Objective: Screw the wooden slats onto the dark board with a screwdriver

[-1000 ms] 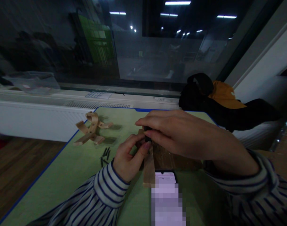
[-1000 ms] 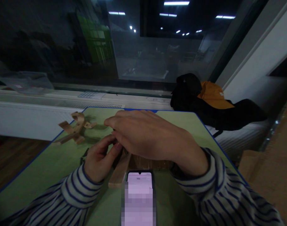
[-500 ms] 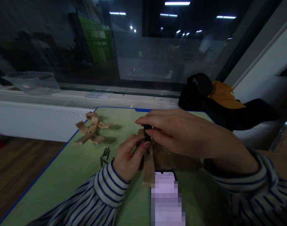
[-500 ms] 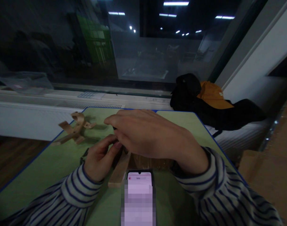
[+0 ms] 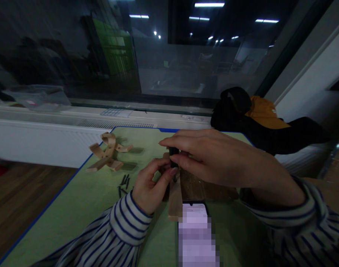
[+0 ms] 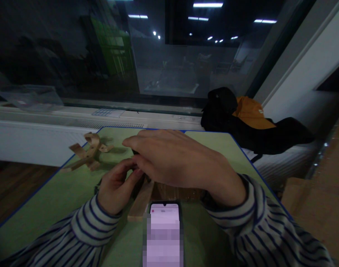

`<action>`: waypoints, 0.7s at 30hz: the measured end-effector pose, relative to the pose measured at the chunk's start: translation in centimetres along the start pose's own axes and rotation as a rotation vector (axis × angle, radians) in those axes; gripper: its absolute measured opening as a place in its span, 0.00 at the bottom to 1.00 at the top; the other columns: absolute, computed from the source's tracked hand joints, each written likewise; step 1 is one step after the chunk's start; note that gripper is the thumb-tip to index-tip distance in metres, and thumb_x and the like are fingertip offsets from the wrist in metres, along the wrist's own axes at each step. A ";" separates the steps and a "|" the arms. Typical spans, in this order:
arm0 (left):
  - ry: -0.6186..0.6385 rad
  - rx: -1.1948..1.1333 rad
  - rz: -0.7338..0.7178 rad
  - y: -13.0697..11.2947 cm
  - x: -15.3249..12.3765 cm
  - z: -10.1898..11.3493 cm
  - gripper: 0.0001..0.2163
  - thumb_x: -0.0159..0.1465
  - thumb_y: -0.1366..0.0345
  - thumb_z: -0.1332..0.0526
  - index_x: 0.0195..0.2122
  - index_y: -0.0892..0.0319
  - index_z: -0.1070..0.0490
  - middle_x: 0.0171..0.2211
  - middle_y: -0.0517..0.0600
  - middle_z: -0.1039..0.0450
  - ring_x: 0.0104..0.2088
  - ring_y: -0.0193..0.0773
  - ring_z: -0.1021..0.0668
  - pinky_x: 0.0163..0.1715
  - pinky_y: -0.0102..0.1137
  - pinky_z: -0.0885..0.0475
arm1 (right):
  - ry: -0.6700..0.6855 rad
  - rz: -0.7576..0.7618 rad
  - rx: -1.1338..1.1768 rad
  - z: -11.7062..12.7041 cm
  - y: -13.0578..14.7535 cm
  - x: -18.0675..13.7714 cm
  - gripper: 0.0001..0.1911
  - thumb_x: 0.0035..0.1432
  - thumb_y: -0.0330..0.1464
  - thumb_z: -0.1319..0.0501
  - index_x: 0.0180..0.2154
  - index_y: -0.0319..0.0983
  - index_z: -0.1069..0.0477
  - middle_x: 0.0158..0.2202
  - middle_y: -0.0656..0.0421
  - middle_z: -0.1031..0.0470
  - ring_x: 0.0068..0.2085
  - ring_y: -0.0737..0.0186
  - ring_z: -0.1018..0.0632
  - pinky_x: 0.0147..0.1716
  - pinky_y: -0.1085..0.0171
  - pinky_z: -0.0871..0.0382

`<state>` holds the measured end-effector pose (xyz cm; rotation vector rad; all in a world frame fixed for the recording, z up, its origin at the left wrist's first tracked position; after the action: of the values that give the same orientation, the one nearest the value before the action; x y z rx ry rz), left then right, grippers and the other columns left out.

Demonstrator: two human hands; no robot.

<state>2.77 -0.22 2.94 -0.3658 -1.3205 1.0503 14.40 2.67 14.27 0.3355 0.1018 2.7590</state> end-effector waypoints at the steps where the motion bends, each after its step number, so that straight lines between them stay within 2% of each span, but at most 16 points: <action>1: 0.005 0.000 0.003 0.0 0.0 0.0 0.05 0.61 0.65 0.40 0.39 0.57 0.29 0.28 0.46 0.27 0.29 0.33 0.25 0.30 0.27 0.29 | -0.004 0.008 0.005 0.0 0.0 0.0 0.17 0.63 0.32 0.50 0.52 0.36 0.35 0.49 0.54 0.29 0.46 0.59 0.27 0.44 0.59 0.33; 9: 0.026 -0.008 -0.004 0.0 -0.3 -0.1 0.06 0.63 0.67 0.42 0.41 0.56 0.29 0.31 0.47 0.27 0.32 0.33 0.26 0.33 0.28 0.30 | 0.021 -0.013 0.037 0.0 -0.1 0.4 0.16 0.63 0.29 0.50 0.51 0.37 0.35 0.47 0.56 0.29 0.45 0.61 0.27 0.43 0.61 0.33; 15: -0.031 0.022 -0.035 -0.3 0.0 0.2 0.07 0.58 0.67 0.37 0.38 0.58 0.30 0.27 0.45 0.28 0.27 0.31 0.27 0.29 0.27 0.30 | 0.038 -0.031 0.052 0.0 -0.1 0.2 0.15 0.63 0.29 0.49 0.50 0.39 0.34 0.45 0.57 0.28 0.44 0.62 0.28 0.44 0.61 0.34; 17: -0.025 0.044 -0.021 -0.3 0.0 0.2 0.05 0.58 0.66 0.37 0.35 0.59 0.29 0.27 0.45 0.28 0.27 0.32 0.26 0.28 0.27 0.30 | 0.026 -0.032 0.049 0.0 -0.1 0.1 0.15 0.63 0.30 0.49 0.50 0.39 0.34 0.46 0.57 0.28 0.45 0.62 0.28 0.44 0.61 0.34; 21: -0.002 0.041 0.001 -0.5 0.0 0.2 0.05 0.61 0.65 0.40 0.37 0.58 0.29 0.28 0.47 0.26 0.29 0.35 0.25 0.29 0.29 0.29 | 0.026 -0.021 0.063 0.0 0.0 0.1 0.16 0.63 0.30 0.50 0.52 0.38 0.35 0.48 0.55 0.29 0.46 0.60 0.27 0.43 0.60 0.35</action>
<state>2.82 -0.49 3.36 -0.3352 -1.2984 1.0772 14.28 2.68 14.34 0.3131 0.1981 2.7441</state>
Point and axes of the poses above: each hand's wrist, its own x-axis towards the middle knuckle, its own z-axis out of the back of the hand, y = z × x, the point moved 5 cm from there along x, towards the middle knuckle
